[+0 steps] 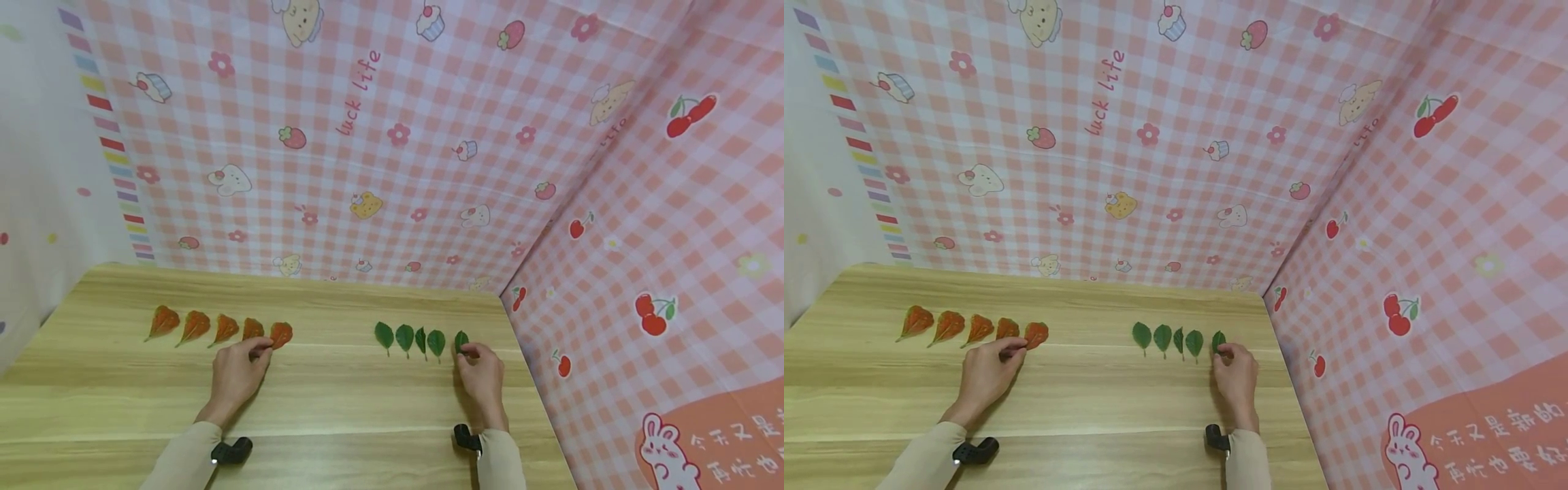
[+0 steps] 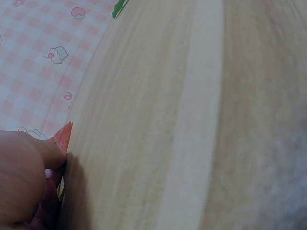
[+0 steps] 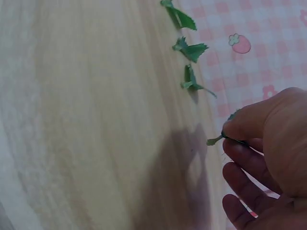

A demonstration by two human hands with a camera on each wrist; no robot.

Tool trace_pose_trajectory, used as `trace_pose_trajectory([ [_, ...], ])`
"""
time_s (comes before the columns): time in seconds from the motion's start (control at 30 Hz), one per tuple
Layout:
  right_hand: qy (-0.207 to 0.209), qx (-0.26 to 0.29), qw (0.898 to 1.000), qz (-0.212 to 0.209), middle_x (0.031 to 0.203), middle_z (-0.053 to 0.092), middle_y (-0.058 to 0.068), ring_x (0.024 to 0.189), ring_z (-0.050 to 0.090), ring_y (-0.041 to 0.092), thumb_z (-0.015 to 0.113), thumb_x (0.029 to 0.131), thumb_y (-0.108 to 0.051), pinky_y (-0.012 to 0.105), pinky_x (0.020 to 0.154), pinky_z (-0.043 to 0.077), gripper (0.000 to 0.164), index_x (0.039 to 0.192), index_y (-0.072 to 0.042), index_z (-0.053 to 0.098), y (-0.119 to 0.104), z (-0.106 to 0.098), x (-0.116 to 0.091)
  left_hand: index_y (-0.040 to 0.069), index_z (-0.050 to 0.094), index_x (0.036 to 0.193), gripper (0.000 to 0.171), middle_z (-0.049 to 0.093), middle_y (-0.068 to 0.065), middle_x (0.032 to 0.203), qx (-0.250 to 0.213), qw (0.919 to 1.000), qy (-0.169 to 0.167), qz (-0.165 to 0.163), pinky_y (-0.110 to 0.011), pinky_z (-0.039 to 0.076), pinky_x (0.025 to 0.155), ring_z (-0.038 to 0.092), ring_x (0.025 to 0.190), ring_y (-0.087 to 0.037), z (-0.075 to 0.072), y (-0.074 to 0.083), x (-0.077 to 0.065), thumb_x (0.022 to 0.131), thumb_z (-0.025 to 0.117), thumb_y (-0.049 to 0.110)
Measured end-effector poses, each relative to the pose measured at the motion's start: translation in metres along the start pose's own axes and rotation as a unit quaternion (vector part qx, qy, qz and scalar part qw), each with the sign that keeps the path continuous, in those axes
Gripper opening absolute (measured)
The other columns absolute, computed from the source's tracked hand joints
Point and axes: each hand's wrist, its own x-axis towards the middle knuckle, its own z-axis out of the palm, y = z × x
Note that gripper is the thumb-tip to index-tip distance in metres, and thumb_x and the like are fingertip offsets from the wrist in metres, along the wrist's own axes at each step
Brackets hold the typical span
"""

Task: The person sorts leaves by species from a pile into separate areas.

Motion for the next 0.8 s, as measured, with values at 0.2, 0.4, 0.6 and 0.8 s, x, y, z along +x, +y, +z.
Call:
trace_pose_trajectory([
  [0.2, -0.016, -0.026, 0.999, -0.016, 0.092, 0.083, 0.006, 0.084, 0.072, 0.018, 0.086, 0.09, -0.012, 0.031, 0.075, 0.055, 0.011, 0.101, -0.012, 0.086, 0.049, 0.021, 0.013, 0.001, 0.087, 0.104, 0.012, 0.086, -0.014, 0.085, 0.001, 1.0, 0.005, 0.002, -0.037, 0.056, 0.064, 0.081, 0.073, -0.03, 0.0, -0.001, -0.001, 0.093, 0.086, -0.003],
  [0.4, -0.032, -0.057, 0.998, -0.013, 0.094, 0.084, 0.002, 0.087, 0.073, 0.017, 0.086, 0.092, -0.013, 0.035, 0.08, 0.058, 0.013, 0.105, -0.014, 0.086, 0.062, 0.029, 0.019, 0.001, 0.087, 0.104, 0.012, 0.086, -0.014, 0.085, 0.002, 1.0, 0.004, -0.002, -0.037, 0.055, 0.065, 0.081, 0.073, -0.029, 0.001, -0.002, -0.001, 0.093, 0.086, -0.003],
  [0.6, -0.04, -0.052, 0.998, -0.014, 0.103, 0.085, 0.006, 0.096, 0.076, 0.024, 0.082, 0.095, -0.01, 0.042, 0.088, 0.061, 0.016, 0.111, -0.013, 0.086, 0.056, 0.03, 0.02, 0.002, 0.087, 0.103, 0.012, 0.086, -0.013, 0.085, 0.001, 1.0, 0.007, 0.0, -0.038, 0.055, 0.065, 0.081, 0.073, -0.029, 0.0, -0.002, -0.001, 0.093, 0.086, -0.003],
  [0.8, -0.052, -0.03, 0.998, -0.008, 0.112, 0.084, 0.015, 0.103, 0.076, 0.033, 0.078, 0.096, -0.004, 0.049, 0.092, 0.062, 0.021, 0.116, -0.007, 0.084, 0.033, 0.021, 0.014, 0.003, 0.087, 0.104, 0.012, 0.086, -0.012, 0.085, 0.002, 1.0, 0.004, -0.002, -0.04, 0.057, 0.066, 0.08, 0.073, -0.028, 0.0, -0.002, -0.001, 0.093, 0.086, -0.002],
])
